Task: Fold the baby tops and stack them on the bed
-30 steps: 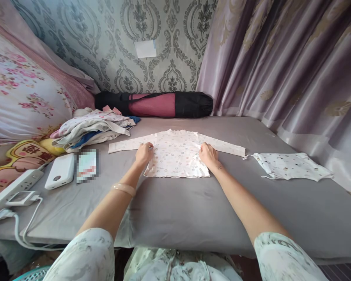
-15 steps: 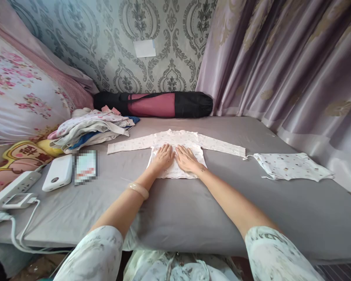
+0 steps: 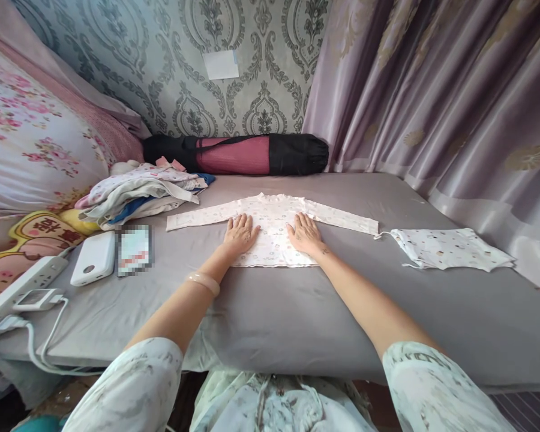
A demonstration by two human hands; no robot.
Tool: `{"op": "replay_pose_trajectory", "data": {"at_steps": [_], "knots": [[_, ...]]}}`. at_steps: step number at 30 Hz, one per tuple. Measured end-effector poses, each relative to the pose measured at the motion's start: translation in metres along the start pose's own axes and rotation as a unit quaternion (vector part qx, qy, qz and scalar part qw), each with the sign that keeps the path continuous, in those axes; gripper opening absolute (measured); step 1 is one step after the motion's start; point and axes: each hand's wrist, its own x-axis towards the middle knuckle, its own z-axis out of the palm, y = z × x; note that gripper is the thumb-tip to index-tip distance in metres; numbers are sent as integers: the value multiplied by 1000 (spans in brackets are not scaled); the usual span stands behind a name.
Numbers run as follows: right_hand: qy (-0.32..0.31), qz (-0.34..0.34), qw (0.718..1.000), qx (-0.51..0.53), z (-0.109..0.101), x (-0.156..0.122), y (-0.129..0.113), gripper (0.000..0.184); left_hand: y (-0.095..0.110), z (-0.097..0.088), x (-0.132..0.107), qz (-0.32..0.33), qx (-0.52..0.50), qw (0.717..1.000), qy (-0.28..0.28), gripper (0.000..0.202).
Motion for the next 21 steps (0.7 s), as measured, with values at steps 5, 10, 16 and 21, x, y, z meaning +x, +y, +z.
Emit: {"op": "replay_pose_trajectory", "data": {"at_steps": [5, 10, 16, 21], "knots": [[-8, -59, 998, -13, -3, -17, -10, 63, 25, -8, -19, 43, 23, 999, -17, 66], [-44, -120, 992, 4, -7, -50, -16, 64, 50, -12, -55, 110, -41, 989, -85, 73], [-111, -154, 982, 17, -20, -81, -16, 61, 41, -16, -80, 129, -84, 983, -105, 80], [-135, -198, 970, 47, -26, -101, -13, 57, 30, -19, -86, 124, -104, 979, -126, 80]]}}
